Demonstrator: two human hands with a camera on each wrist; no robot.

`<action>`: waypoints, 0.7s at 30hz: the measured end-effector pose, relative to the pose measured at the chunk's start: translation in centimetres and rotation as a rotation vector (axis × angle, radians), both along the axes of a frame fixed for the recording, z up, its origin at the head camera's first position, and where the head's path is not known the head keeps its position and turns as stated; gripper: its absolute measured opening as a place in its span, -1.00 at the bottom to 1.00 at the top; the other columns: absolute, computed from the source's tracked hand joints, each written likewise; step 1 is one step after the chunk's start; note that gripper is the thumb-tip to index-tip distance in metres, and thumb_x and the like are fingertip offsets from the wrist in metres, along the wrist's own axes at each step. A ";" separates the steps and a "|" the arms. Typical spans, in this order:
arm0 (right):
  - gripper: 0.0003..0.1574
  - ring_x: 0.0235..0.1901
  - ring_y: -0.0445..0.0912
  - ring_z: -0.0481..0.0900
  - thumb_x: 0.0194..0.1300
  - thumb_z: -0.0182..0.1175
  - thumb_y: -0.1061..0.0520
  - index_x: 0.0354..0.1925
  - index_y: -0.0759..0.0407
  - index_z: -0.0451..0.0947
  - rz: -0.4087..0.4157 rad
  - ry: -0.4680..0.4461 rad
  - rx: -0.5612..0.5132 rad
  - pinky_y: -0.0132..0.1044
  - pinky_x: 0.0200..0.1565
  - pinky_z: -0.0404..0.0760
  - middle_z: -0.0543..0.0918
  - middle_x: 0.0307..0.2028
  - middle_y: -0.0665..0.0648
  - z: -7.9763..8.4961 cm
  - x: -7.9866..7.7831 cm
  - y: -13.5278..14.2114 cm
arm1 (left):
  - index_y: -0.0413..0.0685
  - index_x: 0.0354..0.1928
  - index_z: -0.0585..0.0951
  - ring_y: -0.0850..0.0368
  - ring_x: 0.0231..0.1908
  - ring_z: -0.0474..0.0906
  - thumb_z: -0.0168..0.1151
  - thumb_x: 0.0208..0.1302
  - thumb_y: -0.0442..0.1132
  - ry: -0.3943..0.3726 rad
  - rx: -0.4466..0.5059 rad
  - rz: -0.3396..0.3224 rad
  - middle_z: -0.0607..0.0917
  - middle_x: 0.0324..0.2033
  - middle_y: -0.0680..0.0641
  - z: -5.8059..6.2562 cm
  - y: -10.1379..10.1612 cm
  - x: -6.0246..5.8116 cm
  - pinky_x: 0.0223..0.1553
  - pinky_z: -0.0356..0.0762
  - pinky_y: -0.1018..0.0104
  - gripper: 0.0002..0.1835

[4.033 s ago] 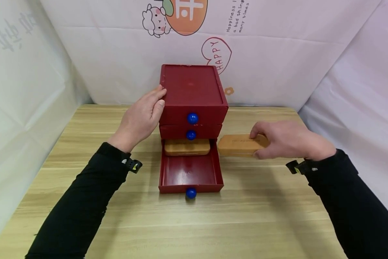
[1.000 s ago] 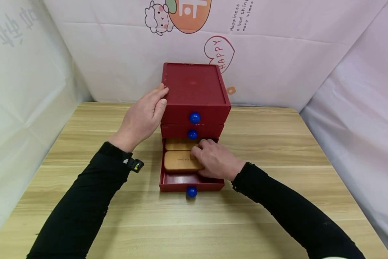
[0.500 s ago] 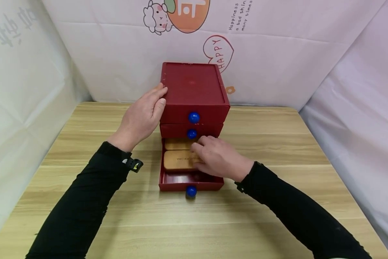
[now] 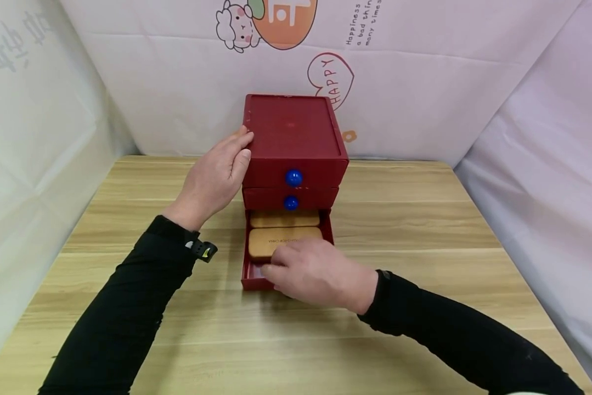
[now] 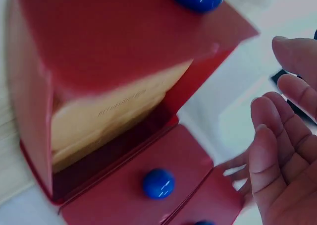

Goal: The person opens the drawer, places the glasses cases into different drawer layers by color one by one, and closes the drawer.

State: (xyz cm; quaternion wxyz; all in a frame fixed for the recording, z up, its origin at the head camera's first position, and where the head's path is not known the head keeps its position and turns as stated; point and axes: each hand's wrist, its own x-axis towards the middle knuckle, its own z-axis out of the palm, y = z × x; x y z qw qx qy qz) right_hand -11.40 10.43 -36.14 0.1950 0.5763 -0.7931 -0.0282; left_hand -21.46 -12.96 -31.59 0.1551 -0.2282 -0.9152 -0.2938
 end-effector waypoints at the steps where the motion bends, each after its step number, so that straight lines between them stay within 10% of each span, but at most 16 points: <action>1: -0.75 -0.44 -0.16 0.52 0.36 0.15 -0.04 -0.06 -0.03 0.63 0.015 0.016 0.020 -0.32 -0.45 0.56 0.62 -0.30 0.00 -0.1 0.3 0.0 | -0.01 0.49 0.23 0.26 0.44 0.00 -0.40 0.52 0.15 0.000 0.000 -0.001 0.14 0.50 0.06 0.0 0.0 0.0 0.43 0.08 0.17 -0.34; 21: -0.48 -0.69 -0.18 0.20 0.24 -0.35 0.38 -0.44 -0.04 0.50 0.087 0.274 0.166 -0.38 -0.69 0.07 0.37 -0.53 -0.04 -4.7 2.4 0.7 | -0.03 0.49 0.24 0.26 0.44 0.00 -0.39 0.52 0.14 0.006 0.007 -0.007 0.14 0.50 0.05 -0.1 0.0 -0.1 0.44 0.07 0.17 -0.34</action>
